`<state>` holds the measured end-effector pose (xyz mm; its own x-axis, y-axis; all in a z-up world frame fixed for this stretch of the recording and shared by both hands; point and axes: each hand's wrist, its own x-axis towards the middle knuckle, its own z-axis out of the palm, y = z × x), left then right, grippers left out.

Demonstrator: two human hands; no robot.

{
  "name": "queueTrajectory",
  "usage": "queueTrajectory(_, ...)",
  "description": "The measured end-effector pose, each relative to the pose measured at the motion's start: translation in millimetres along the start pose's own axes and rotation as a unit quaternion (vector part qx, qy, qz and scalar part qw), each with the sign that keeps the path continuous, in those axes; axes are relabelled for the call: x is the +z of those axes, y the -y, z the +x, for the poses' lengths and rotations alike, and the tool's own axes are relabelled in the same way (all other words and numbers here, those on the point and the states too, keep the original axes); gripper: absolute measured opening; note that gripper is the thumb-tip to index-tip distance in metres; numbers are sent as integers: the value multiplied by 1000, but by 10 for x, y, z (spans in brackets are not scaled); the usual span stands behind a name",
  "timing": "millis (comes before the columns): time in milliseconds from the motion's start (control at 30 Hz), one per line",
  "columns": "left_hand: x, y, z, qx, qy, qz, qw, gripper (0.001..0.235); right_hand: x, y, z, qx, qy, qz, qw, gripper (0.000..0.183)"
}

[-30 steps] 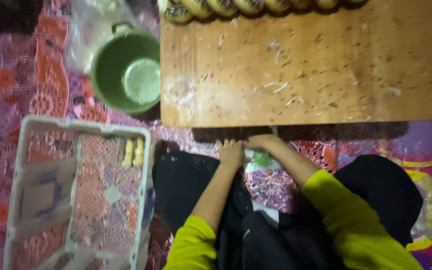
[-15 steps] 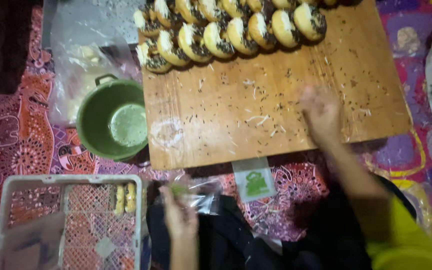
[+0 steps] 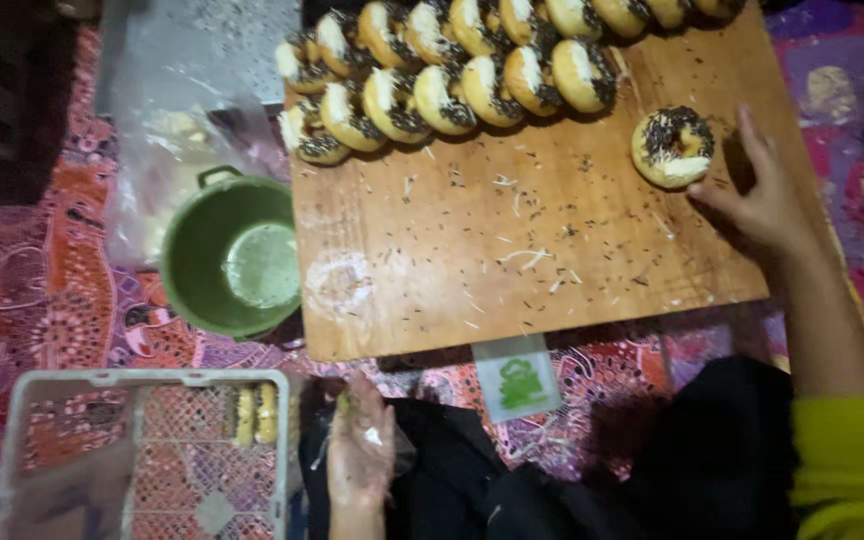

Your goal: The person sits on a patterned floor mat and repeatedly picks doughnuts from a wooden board, places each into a small plastic bag, and then puts the bagged doughnut into a white plastic crate. The process continues for the duration of the clip.

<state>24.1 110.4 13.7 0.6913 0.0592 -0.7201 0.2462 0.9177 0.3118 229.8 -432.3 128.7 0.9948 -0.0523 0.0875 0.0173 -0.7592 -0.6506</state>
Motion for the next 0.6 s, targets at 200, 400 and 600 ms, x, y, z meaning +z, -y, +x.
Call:
queueTrajectory(200, 839, 445, -121, -2, 110, -25, 994, 53, 454, -104, -84, 57, -122, -141, 981, 146)
queueTrajectory(400, 1189, 756, -346, -13, 124, -152, 981, 53, 580, 842, -651, -107, -53, 219, 968, 130)
queueTrajectory(600, 1426, 1027, -766, 29, 104, -42, 993, 52, 687, 1409, -2326, -144, 49, 231, 961, 140)
